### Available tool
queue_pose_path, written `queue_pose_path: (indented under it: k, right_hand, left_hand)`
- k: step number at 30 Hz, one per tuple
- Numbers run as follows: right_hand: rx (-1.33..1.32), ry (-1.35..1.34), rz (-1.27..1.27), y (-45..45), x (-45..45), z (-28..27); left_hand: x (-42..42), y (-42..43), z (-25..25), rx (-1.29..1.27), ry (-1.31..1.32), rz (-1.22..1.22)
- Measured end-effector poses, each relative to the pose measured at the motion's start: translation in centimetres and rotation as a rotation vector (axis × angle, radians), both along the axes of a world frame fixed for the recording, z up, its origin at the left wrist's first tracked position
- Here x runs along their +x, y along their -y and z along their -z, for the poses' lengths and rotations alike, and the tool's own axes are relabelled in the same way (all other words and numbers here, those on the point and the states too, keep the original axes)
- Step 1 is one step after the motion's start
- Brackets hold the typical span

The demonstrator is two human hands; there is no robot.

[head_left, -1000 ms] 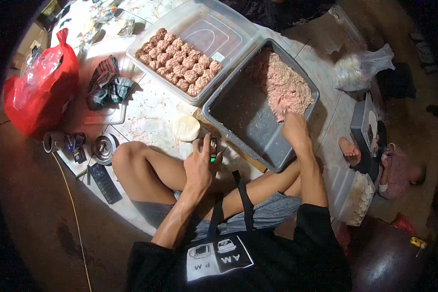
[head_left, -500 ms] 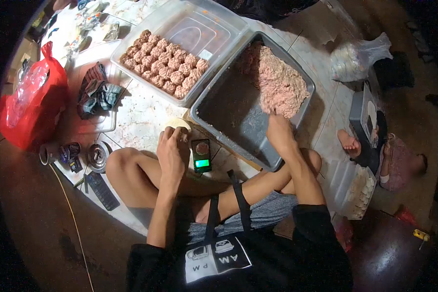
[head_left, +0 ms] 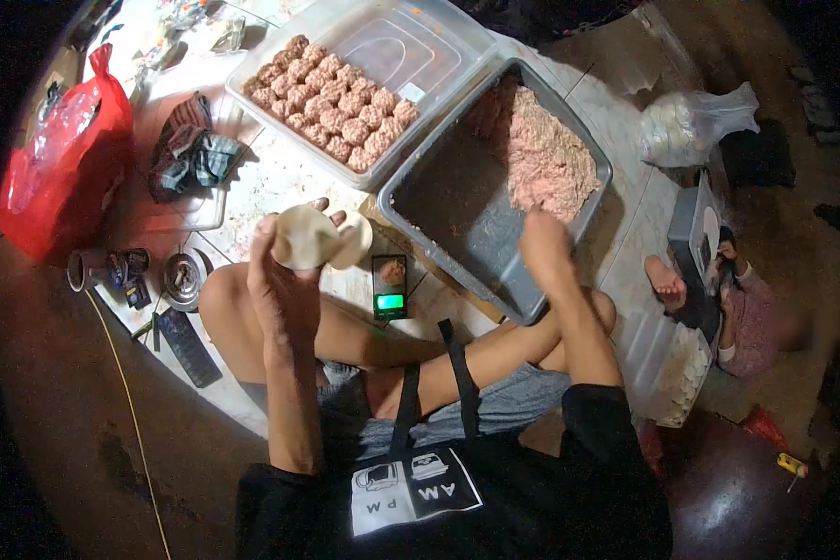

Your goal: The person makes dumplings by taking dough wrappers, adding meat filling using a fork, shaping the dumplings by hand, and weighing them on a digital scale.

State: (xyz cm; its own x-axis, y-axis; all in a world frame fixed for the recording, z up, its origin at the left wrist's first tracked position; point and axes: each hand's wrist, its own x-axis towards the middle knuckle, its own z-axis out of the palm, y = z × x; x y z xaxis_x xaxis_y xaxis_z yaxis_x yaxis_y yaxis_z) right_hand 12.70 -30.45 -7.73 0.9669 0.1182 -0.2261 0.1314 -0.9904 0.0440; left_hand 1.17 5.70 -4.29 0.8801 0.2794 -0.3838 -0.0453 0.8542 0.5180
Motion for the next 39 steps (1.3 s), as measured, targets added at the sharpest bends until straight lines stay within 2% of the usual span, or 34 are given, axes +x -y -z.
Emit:
queue_pose_path:
  k: [2, 3, 4, 7, 10, 11, 12, 14, 16, 17, 18, 20, 21, 24, 25, 28, 29, 32, 36, 39]
  right_hand:
    - [-0.114, 0.010, -0.065, -0.3, -1.6, 2.2]
    - [-0.062, -0.075, -0.057, -1.9, -1.5, -1.9]
    - [0.027, -0.021, -0.052, -0.7, -0.6, -1.5]
    - [0.005, -0.022, 0.042, -0.1, -0.4, -1.5]
    - [-0.008, -0.060, -0.033, -2.0, -2.4, -0.9]
    - [0.036, -0.095, -0.076, -1.6, -2.4, -1.8]
    - [0.077, -0.128, -0.118, -1.0, -2.3, -2.4]
    - [0.039, -0.081, -0.065, -0.6, -0.6, -2.2]
    - [-0.038, 0.001, 0.072, -0.7, 0.8, -2.3]
    - [-0.109, -0.031, 0.081, -0.8, 0.7, -1.1]
    - [-0.113, -0.030, 0.039, -1.3, 0.0, -0.9]
    - [-0.121, -0.033, -0.064, -2.3, -2.3, -0.9]
    - [-0.082, -0.026, -0.056, -1.9, -2.8, -0.9]
    - [-0.007, -0.083, -0.050, -0.8, -4.0, -1.6]
    - [0.011, -0.111, -0.067, -0.9, -4.5, -2.5]
    - [0.084, -0.173, -0.100, -0.5, -4.6, -4.1]
    - [0.121, -0.197, -0.110, 0.3, -4.3, -3.9]
    - [0.185, -0.142, -0.071, 0.4, -3.2, -4.8]
    - [0.070, -0.078, 0.042, -0.2, -0.7, -5.2]
    - [0.074, -0.034, 0.038, 0.2, 1.5, -1.9]
  left_hand:
    - [-0.3, 0.4, 0.1, -0.046, -0.080, -0.011]
    - [-0.7, 0.3, 0.7, -0.052, -0.092, -0.024]
    - [-1.0, 0.0, 1.0, 0.022, -0.083, -0.076]
    - [-1.1, -0.7, 1.1, 0.314, -0.075, -0.214]
    - [-1.9, -0.9, 2.3, 0.340, -0.066, -0.097]
    - [-2.6, 0.0, 2.5, 0.662, -0.034, 0.007]
    - [-2.4, 0.8, 2.2, 0.553, -0.153, 0.059]
    - [-2.4, 2.9, 3.5, 0.554, -0.194, 0.125]
    - [-2.7, 3.3, 3.6, 0.739, -0.234, 0.351]
    - [-2.7, 3.9, 3.0, 0.918, -0.263, 0.451]
    - [-3.2, 4.6, 4.8, 1.243, -0.232, 0.489]
    - [-3.5, 5.0, 2.7, 1.841, -0.255, 0.587]
    - [-3.6, 5.1, 3.5, 1.861, -0.279, 0.674]
    - [-3.6, 5.2, 5.4, 1.931, -0.218, 0.615]
    - [-3.3, 5.1, 5.4, 1.884, -0.127, 0.590]
    - [-3.7, 5.7, 5.1, 1.944, -0.225, 0.653]
    - [-3.6, 5.9, 4.8, 1.974, -0.304, 0.797]
    - [-4.2, 5.6, 8.5, 2.098, -0.306, 0.843]
    - [-3.8, 5.5, 7.8, 2.008, -0.271, 0.744]
    - [-3.9, 4.9, 7.7, 1.877, -0.297, 0.653]
